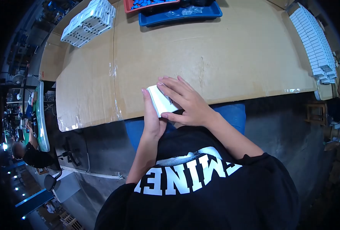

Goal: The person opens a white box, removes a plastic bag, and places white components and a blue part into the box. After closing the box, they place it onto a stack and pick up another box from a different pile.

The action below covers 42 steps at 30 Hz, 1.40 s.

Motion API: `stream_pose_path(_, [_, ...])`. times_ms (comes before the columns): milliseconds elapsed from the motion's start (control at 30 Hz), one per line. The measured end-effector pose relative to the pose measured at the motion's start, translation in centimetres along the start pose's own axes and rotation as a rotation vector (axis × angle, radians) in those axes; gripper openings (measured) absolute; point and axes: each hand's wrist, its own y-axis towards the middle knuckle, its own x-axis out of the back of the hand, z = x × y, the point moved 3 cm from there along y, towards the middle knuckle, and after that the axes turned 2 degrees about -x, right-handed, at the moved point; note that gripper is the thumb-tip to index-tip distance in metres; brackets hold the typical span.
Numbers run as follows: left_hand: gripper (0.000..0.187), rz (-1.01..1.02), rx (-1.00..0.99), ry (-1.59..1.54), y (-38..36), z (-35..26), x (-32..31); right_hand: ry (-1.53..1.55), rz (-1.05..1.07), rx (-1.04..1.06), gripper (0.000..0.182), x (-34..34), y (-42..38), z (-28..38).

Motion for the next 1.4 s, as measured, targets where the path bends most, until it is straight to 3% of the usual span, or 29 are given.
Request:
stream_pose_path(200, [0.074, 0.076, 0.15, -0.127, -0.5, 0.4, -0.9, -0.015, -0.012, 0.086, 0.082, 0.0, 0.5, -0.4])
stream_pose_path(533, [0.071, 0.034, 0.137, -0.121, -1.1, 0.1, -1.5, 0.08, -0.153, 0.263, 0.081, -0.4, 0.7, -0.6])
stream_pose_path(967, [0.068, 0.095, 0.109, -0.12, -0.5, 0.7, -1.4, 0.159, -0.23, 0.28, 0.078, -0.5, -0.1, -0.8])
stream_pose_path(1067, [0.071, 0.068, 0.146, -0.101, -0.9, 0.1, -1.7, 0.213, -0.227, 0.241, 0.077, -1.1, -0.6, -1.2])
stream_pose_path(1133, [0.074, 0.06, 0.178, -0.096, -0.8, 0.0, -1.5, 0.318, -0.211, 0.112, 0.072, -1.5, -0.8, -1.7])
stream_pose_path(1233, [0.093, 0.189, 0.257, -0.117, -0.7, 0.6, -1.2, 0.498, -0.362, -0.111, 0.072, -1.9, -0.6, -2.7])
stream_pose_path(1267, [0.096, 0.134, 0.113, 0.052, -0.4, 1.3, -1.3, 0.498, -0.358, -0.111, 0.072, -2.2, -0.4, -2.4])
stream_pose_path(1300, [0.096, 0.133, 0.113, 0.049, -0.2, 1.8, -1.3, 0.781, -0.408, -0.297, 0.072, -2.4, -0.2, -2.2])
stream_pose_path(1333, [0.09, 0.132, -0.012, 0.177, 0.1, 1.8, -1.3, 1.063, -0.456, -0.486, 0.073, -2.6, -0.2, -2.2])
stream_pose_path(1400, [0.079, 0.13, -0.261, 0.434, 0.6, 1.6, -1.5, 1.078, -0.397, -0.53, 0.072, -2.5, -0.3, -2.0])
